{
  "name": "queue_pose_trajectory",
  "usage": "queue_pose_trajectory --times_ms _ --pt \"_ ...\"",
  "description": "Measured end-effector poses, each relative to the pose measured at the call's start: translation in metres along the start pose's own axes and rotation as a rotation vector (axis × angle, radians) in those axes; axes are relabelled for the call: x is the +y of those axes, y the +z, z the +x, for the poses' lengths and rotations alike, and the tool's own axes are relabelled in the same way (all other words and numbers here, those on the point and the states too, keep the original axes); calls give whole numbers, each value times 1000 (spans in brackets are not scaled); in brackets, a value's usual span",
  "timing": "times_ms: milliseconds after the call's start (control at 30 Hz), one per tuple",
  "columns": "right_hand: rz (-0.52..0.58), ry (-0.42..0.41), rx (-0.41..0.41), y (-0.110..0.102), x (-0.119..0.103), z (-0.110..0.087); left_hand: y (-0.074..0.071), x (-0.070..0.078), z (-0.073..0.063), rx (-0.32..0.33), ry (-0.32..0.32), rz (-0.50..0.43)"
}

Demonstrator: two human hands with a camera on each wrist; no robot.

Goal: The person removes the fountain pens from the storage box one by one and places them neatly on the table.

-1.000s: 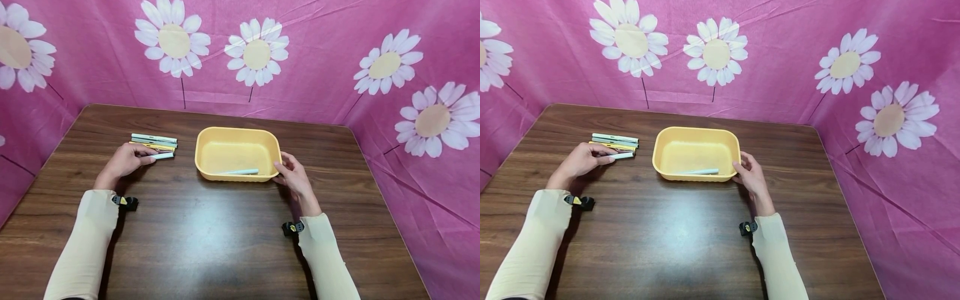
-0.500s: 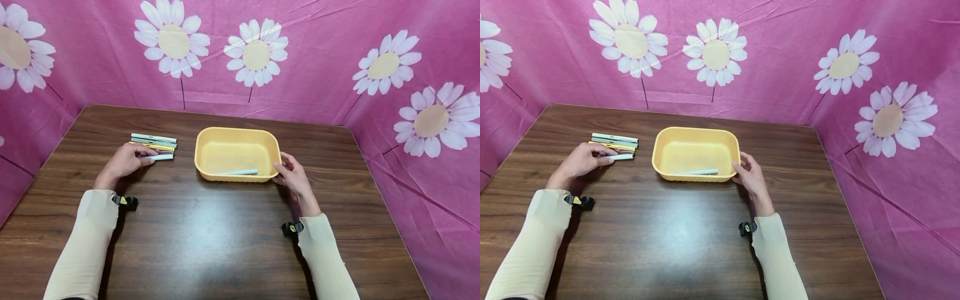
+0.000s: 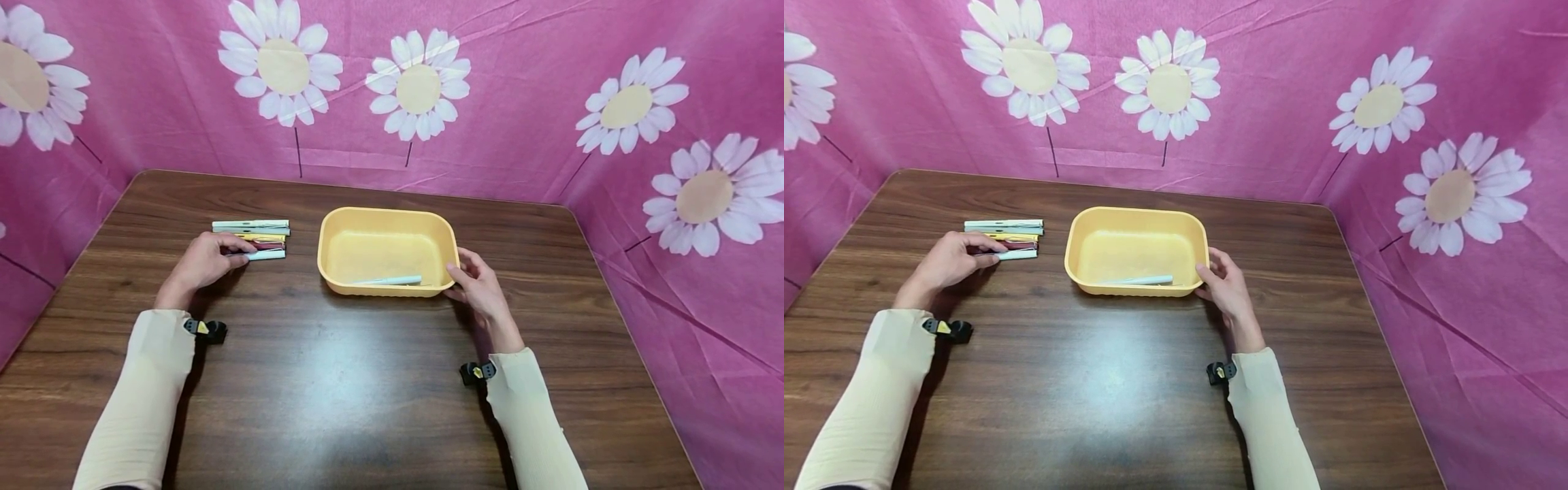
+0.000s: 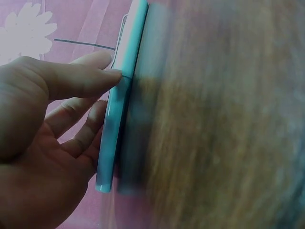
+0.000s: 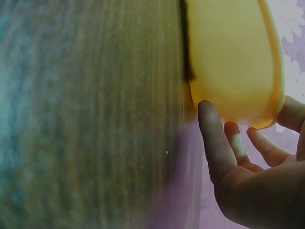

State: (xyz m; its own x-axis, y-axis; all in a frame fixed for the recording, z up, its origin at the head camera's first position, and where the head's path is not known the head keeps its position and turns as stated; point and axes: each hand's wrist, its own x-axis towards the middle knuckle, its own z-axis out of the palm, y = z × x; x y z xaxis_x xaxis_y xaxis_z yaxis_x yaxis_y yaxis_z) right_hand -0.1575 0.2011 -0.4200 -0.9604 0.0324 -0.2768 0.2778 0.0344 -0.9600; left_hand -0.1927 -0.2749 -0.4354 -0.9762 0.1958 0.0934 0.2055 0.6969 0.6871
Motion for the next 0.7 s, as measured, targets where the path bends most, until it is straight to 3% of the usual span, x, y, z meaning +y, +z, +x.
queue_pose_trajectory --times_ms 467,700 --pt "-4 6 5 1 -2 -1 2 8 -2 95 25 -29" --pt "-6 13 3 1 -2 -1 6 25 -2 102 -7 -75"
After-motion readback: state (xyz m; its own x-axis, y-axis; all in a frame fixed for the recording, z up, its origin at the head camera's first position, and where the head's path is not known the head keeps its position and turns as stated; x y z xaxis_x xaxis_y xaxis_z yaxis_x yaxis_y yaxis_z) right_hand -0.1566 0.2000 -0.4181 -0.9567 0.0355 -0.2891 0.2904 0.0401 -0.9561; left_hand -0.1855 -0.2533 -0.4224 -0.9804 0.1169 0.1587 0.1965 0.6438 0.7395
